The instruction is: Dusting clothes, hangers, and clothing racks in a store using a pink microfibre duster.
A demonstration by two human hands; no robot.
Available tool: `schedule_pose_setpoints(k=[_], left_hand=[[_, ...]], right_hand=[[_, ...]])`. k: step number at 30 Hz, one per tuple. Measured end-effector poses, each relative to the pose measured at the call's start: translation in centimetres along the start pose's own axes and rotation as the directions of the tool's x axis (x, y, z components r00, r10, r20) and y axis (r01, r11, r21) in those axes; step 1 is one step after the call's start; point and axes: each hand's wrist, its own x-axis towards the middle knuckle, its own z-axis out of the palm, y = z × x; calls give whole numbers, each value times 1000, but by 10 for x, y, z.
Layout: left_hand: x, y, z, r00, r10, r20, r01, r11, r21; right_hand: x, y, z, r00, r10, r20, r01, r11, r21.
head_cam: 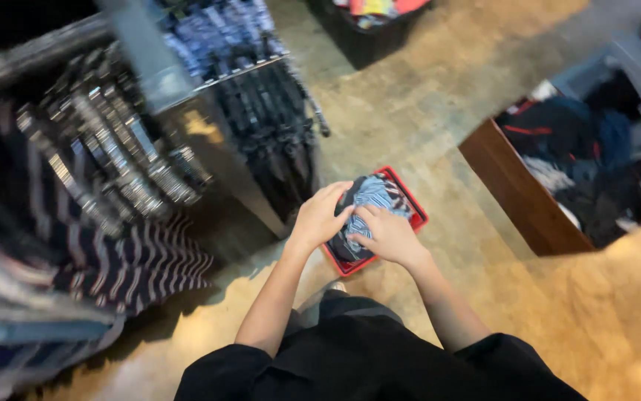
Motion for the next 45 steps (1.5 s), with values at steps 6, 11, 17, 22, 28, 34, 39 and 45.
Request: schedule_pose_setpoints(k=[6, 11, 17, 22, 28, 34, 39, 45], left_hand=[[-76, -10, -82, 938, -37, -344, 97, 983, 159], [-187, -17, -170, 822, -140, -553, 271, 949, 163], [-289, -58, -267, 669, -234, -706, 451, 882, 135], [-327, -115, -345, 665, -178, -725, 385, 914, 129], [-314, -187, -396, 703, -132, -699, 348, 921, 176], [-294, -202, -395, 781, -138, -609, 315, 929, 194], [-278, -211, -395, 741, -72, -668, 310, 919, 245], [-267, -210, -392, 707, -78, -703, 354, 899, 257]], right_hand=[[55, -94, -7, 963, -269, 26, 267, 962, 61], [88, -195, 23, 838, -545, -3, 534, 820, 204], [122, -340, 68, 809, -588, 24, 560, 781, 277], [170, -422, 125, 746, -588, -312, 664, 692, 284], [256, -474, 177, 753, -383, -535, 619, 689, 377], [278, -494, 183, 797, -376, -473, 545, 785, 294], [302, -467, 199, 853, -404, -331, 520, 592, 616], [302, -445, 208, 799, -370, -474, 587, 646, 487]])
